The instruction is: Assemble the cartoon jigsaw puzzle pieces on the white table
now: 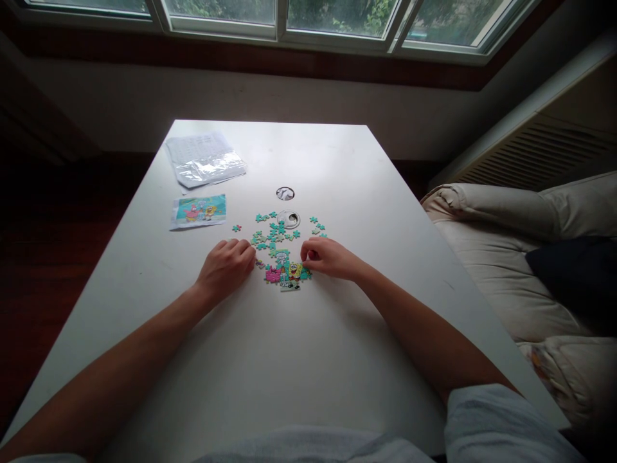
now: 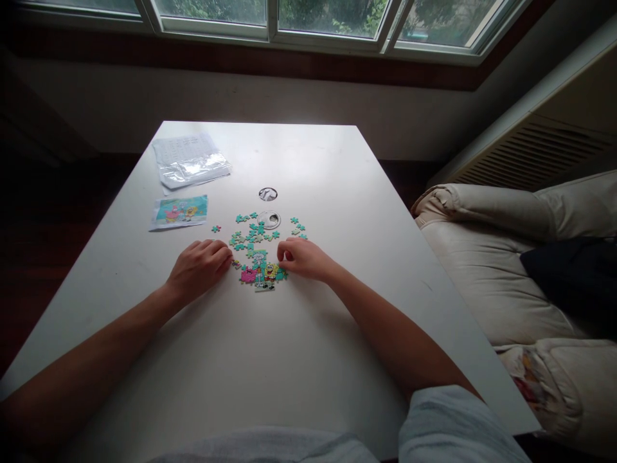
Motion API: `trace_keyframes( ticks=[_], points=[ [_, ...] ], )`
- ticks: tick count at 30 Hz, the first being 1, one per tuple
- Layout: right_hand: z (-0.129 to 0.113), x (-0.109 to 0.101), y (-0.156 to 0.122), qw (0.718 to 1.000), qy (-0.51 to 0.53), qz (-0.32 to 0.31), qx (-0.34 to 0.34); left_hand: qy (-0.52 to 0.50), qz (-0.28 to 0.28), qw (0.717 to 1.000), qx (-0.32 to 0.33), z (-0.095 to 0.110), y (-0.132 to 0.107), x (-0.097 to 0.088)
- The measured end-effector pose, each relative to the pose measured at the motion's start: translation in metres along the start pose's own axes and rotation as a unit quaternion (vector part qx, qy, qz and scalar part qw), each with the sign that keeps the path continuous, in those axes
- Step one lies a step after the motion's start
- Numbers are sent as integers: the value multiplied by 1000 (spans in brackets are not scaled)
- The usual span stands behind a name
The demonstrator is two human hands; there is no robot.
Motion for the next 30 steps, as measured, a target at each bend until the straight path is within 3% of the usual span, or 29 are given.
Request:
trace_keyframes(
  ticks=[6, 17, 30],
  points=[
    [-1, 0, 1, 1000, 15, 19, 18, -17, -2, 1000, -22, 0, -1, 1],
    [8, 8, 4, 993, 26, 112, 42, -32, 14, 999, -20, -2, -2, 7],
    [8, 10, 5, 991, 25, 127, 35, 13, -4, 1000, -13, -4, -4, 6]
  ],
)
Point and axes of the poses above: each hand's wrist, its own y-axis towards the middle knuckle, its own x-axis out of the palm, z = x × y, the point moved 2 cm from there along y, towards the middle knuckle, and after that the axes turned 7 degrees about x, right-handed, at the moved point
